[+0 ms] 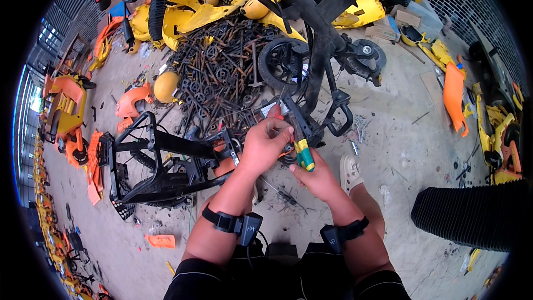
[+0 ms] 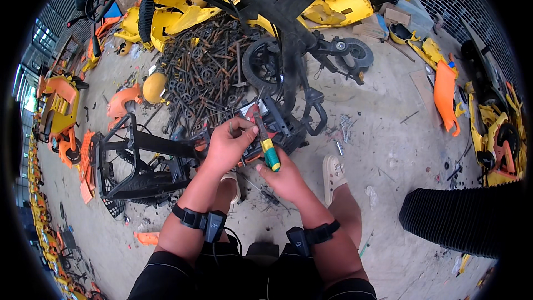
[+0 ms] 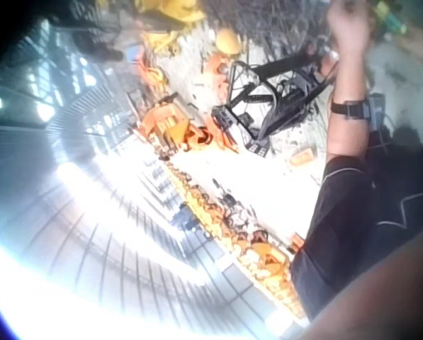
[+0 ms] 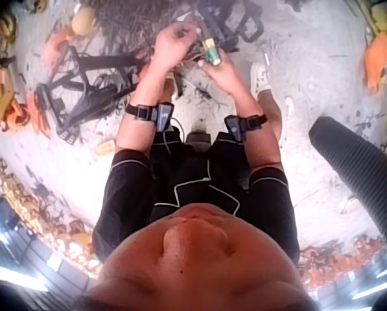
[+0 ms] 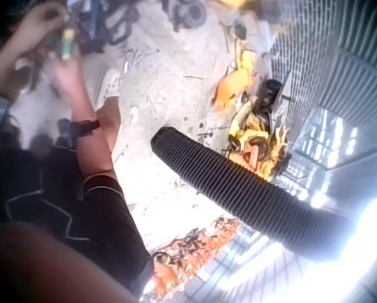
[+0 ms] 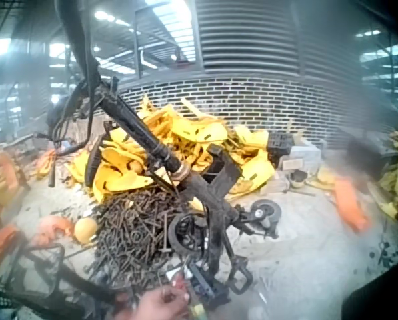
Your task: The person manipulates a wire harness and uses a pair of pliers to cut or strip wires while sitting on the floor among scattered scooter parts.
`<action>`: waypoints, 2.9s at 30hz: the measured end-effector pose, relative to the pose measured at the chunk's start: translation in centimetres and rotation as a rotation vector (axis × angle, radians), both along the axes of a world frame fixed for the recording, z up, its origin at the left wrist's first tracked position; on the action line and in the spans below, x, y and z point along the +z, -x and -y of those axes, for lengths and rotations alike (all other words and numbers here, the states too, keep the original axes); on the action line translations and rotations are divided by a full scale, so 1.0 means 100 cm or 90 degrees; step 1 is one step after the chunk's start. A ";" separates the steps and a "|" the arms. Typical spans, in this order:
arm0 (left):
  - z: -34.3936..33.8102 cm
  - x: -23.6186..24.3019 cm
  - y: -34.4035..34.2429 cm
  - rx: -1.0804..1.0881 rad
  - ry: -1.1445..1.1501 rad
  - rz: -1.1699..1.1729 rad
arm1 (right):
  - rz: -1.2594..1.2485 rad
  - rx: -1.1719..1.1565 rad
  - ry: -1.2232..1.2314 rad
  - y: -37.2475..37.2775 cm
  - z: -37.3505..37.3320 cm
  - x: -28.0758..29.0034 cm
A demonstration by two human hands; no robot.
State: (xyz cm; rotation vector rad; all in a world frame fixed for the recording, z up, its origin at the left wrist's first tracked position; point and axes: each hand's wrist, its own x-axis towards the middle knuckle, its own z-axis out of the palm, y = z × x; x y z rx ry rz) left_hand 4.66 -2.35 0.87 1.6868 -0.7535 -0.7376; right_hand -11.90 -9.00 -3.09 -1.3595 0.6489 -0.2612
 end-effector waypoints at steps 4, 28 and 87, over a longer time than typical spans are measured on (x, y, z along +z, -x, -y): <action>0.005 -0.001 -0.003 -0.042 0.060 -0.039 | -0.004 -0.005 -0.016 0.000 0.005 0.005; 0.050 0.008 -0.007 -0.137 -0.016 -0.058 | -0.017 0.051 -0.046 -0.037 0.048 0.018; 0.018 -0.003 0.019 -0.060 0.146 -0.025 | 0.185 0.074 -0.367 -0.004 0.004 0.023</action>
